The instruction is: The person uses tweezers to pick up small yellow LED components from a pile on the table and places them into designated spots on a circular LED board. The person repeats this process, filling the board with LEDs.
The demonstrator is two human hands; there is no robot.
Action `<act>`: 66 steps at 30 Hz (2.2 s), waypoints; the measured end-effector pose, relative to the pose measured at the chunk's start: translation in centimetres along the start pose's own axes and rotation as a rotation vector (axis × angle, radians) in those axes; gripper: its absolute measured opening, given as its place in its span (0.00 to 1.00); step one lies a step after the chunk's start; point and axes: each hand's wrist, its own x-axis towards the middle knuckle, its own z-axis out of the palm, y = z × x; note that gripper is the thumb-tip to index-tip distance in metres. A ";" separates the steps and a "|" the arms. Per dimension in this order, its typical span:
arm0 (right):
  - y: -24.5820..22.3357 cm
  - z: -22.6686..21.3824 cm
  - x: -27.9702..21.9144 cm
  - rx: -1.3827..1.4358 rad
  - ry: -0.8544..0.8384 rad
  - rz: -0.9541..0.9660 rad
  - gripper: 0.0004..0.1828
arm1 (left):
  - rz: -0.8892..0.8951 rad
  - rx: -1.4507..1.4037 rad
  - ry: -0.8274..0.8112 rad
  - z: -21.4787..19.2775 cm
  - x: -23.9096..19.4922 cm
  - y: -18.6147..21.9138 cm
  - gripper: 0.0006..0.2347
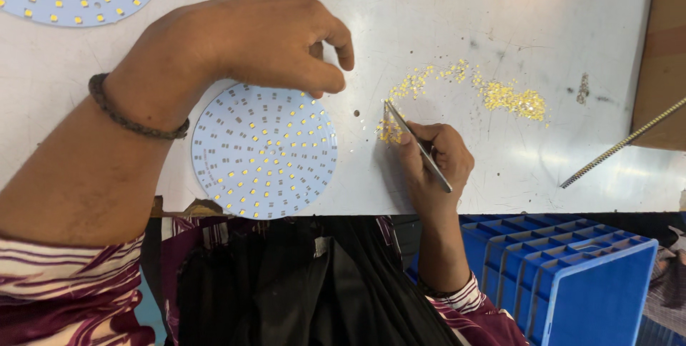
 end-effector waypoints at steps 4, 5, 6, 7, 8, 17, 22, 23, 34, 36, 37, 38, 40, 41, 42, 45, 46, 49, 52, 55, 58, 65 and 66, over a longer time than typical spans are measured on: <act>-0.3 -0.4 -0.7 0.155 -0.037 -0.048 0.06 | 0.078 -0.005 0.021 0.2 0.0 -0.4 0.18; -0.6 -0.2 -1.3 0.209 -0.056 -0.042 0.07 | 0.070 -0.038 0.024 0.4 -0.1 -0.6 0.17; -1.1 0.0 -1.9 0.234 -0.122 -0.071 0.07 | 0.069 -0.067 0.033 0.4 0.0 -0.7 0.15; -1.6 -0.1 -2.7 0.260 -0.188 -0.101 0.08 | 0.071 -0.080 0.049 0.6 -0.1 -0.8 0.15; -2.1 -0.1 -3.3 0.278 -0.245 -0.133 0.09 | 0.084 -0.089 0.066 0.7 -0.1 -0.7 0.15; -2.7 -0.2 -2.0 0.258 -0.497 -0.101 0.08 | 0.028 -0.077 0.087 1.2 -0.2 -0.2 0.13; -2.5 0.2 -1.6 0.287 -0.490 -0.189 0.08 | -0.004 -0.028 0.061 1.4 0.0 -0.4 0.14; -2.6 0.2 -1.7 0.274 -0.493 -0.178 0.08 | -0.005 -0.038 0.064 1.3 -0.1 -0.4 0.14; 0.3 -1.3 -2.4 0.187 0.002 0.159 0.05 | 0.049 -0.029 0.021 0.1 -0.2 -0.1 0.17; 0.9 -1.3 -2.1 0.105 0.103 0.246 0.06 | 0.030 -0.020 0.033 0.2 -0.3 -0.1 0.18; 0.9 -1.4 -1.9 0.059 0.115 0.248 0.06 | 0.014 -0.020 0.018 0.2 -0.3 0.0 0.18; 1.0 -1.4 -2.0 0.016 0.127 0.247 0.06 | -0.005 -0.017 0.006 0.2 -0.4 0.1 0.19; 0.9 -1.6 -2.4 0.013 0.025 0.122 0.07 | -0.006 -0.020 0.000 -0.1 -0.5 0.3 0.19; 0.7 -1.7 -2.7 0.012 -0.026 0.058 0.07 | 0.012 -0.025 0.005 -0.2 -0.5 0.4 0.19; 0.6 -1.8 -3.1 0.093 -0.051 0.068 0.07 | 0.028 -0.032 0.010 -0.2 -0.5 0.5 0.19; 0.6 -2.0 -3.9 0.272 -0.099 0.086 0.07 | 0.035 -0.032 0.013 -0.2 -0.5 0.6 0.19; 0.7 -2.0 -4.0 0.290 -0.092 0.082 0.07 | -0.010 -0.023 -0.007 -0.1 -0.6 0.6 0.19; 1.0 -2.0 -4.0 0.279 -0.135 0.079 0.07 | -0.068 0.007 -0.041 -0.1 -0.6 0.7 0.19; 0.7 -1.9 -3.8 0.221 -0.166 0.031 0.08 | -0.013 0.019 -0.024 -0.2 -0.5 0.8 0.19; 0.2 -1.7 -3.6 0.166 -0.164 0.019 0.09 | -0.033 0.018 -0.020 -0.2 -0.6 0.9 0.19; 0.0 -1.6 -3.5 0.150 -0.162 0.022 0.09 | -0.050 0.027 -0.019 -0.1 -0.7 0.9 0.19; 0.1 -1.7 -3.3 0.132 -0.191 -0.045 0.09 | -0.062 0.011 -0.019 -0.2 -0.9 1.1 0.20; 0.1 -1.8 -3.3 0.157 -0.198 -0.053 0.09 | -0.067 0.007 -0.023 -0.2 -0.9 1.1 0.20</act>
